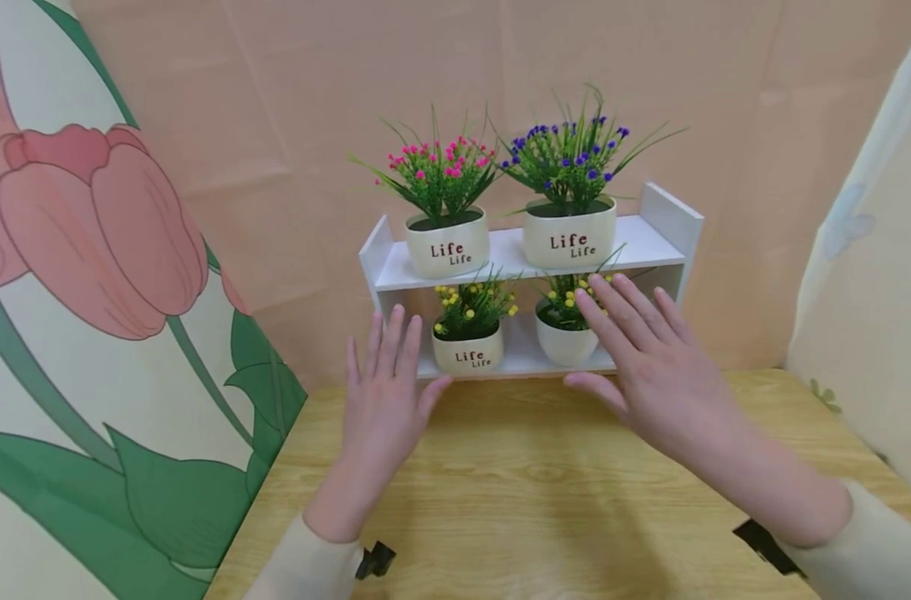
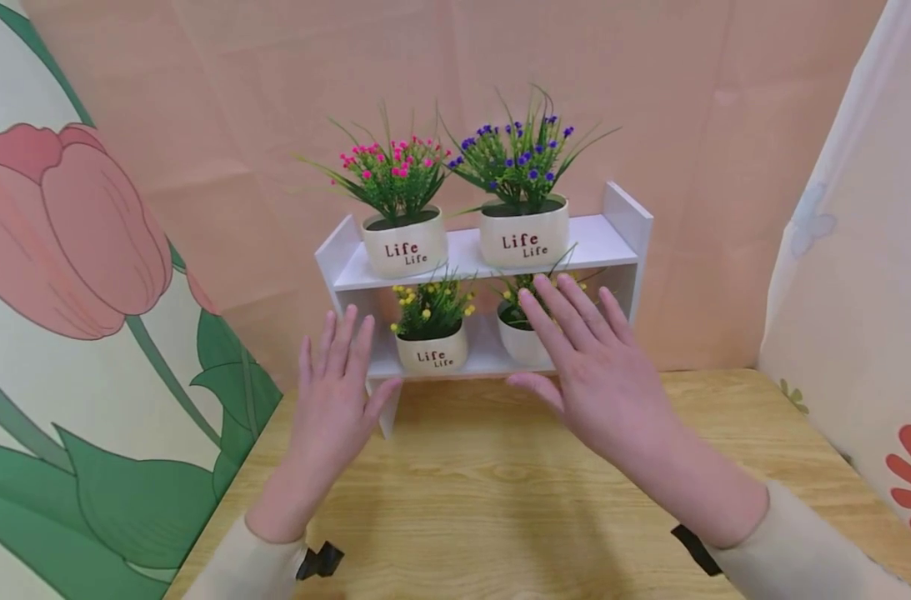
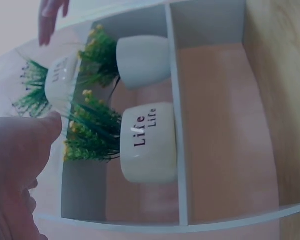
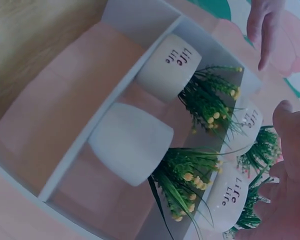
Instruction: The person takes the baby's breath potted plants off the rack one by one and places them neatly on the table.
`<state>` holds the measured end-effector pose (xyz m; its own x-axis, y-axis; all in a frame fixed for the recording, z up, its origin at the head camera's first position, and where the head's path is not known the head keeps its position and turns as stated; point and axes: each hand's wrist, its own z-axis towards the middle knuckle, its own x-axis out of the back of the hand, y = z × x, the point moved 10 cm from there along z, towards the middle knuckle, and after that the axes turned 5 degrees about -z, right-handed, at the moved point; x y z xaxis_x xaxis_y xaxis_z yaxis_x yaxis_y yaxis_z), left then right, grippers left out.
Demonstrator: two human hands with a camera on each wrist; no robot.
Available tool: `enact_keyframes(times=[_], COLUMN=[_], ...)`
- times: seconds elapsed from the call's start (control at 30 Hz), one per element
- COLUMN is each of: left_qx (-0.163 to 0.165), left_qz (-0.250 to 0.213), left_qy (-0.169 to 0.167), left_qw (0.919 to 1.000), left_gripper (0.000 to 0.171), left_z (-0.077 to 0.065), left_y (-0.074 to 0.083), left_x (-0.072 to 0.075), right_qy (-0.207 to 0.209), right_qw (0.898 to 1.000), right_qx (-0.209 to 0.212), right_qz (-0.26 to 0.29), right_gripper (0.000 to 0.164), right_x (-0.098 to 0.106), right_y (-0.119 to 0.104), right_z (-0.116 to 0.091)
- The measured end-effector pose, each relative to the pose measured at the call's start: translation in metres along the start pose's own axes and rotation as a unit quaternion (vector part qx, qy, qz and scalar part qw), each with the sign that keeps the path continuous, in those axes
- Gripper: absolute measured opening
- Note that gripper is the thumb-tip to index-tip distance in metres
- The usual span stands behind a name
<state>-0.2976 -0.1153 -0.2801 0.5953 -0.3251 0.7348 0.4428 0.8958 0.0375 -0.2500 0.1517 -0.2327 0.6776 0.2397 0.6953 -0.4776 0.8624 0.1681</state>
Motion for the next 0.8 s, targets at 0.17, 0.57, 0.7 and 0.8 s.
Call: enact_keyframes(times=[0.17, 0.57, 0.7, 0.8], left_qx=[0.009, 0.021, 0.025, 0.030], left_qz=[-0.001, -0.015, -0.016, -0.018], left_qy=[-0.009, 0.001, -0.001, -0.007], left_qw=[0.9999, 0.9997, 0.9996, 0.9994], left_gripper=[0.096, 0.093, 0.092, 0.089], left_z=[0.009, 0.031, 0.039, 0.044], left_y=[-0.006, -0.019, -0.024, -0.028], left_x=[0.002, 0.010, 0.009, 0.007], right_qy=[0.001, -0.026, -0.026, -0.028], right_qw=[1.000, 0.999, 0.999, 0.999], right_qx=[0.003, -0.018, -0.022, -0.023], right_qz=[-0.003, 0.007, 0.013, 0.011], right_gripper=[0.096, 0.090, 0.091, 0.092], right_x=[0.004, 0.007, 0.008, 0.010], right_y=[0.002, 0.016, 0.022, 0.026], right_z=[0.011, 0.035, 0.043, 0.047])
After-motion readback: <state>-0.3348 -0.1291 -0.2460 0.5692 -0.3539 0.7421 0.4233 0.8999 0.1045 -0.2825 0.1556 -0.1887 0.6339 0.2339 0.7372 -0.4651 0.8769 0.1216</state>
